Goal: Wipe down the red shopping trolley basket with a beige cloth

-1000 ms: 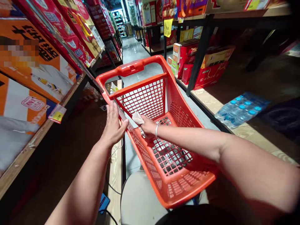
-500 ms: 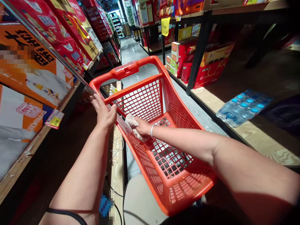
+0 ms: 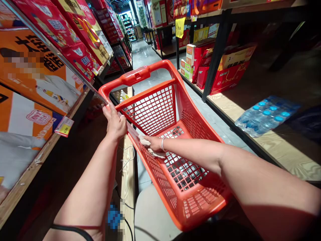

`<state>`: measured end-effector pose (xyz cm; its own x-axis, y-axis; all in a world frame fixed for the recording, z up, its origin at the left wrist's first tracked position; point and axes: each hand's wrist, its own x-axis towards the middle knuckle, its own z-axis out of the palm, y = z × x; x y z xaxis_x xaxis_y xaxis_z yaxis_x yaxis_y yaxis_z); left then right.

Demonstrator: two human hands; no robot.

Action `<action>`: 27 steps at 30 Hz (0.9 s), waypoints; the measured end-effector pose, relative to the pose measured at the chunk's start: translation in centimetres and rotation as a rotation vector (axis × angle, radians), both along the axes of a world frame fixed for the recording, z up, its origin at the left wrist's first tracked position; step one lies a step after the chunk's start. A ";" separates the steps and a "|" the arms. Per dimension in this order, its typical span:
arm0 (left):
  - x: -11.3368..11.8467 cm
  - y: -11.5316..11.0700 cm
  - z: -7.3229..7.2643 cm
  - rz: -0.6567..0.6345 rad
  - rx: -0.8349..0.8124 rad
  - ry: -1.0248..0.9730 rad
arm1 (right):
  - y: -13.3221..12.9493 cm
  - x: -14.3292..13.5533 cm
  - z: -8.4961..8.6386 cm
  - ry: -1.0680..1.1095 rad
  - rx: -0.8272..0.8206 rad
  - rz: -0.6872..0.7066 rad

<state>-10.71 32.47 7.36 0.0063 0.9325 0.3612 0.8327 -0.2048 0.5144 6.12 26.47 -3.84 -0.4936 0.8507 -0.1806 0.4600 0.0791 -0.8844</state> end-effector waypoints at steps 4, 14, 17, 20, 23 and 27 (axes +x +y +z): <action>0.7 -0.5 0.3 0.036 0.022 0.079 | 1.2 -1.1 3.7 0.282 0.047 -0.083; -0.9 -1.1 1.1 -0.074 -0.069 0.171 | -4.1 2.0 3.4 -0.099 0.076 0.100; -1.2 -1.4 1.3 -0.108 -0.067 0.185 | -5.0 3.1 4.9 -0.127 -0.096 0.119; -1.1 -1.7 1.4 -0.119 -0.071 0.192 | -4.7 2.8 7.6 0.136 -0.103 0.009; -1.2 -1.9 1.3 -0.121 -0.058 0.190 | -5.1 2.3 8.3 0.298 0.020 -0.013; -1.7 -1.7 0.9 -0.135 -0.033 0.153 | -7.9 3.0 5.8 -0.031 0.044 0.038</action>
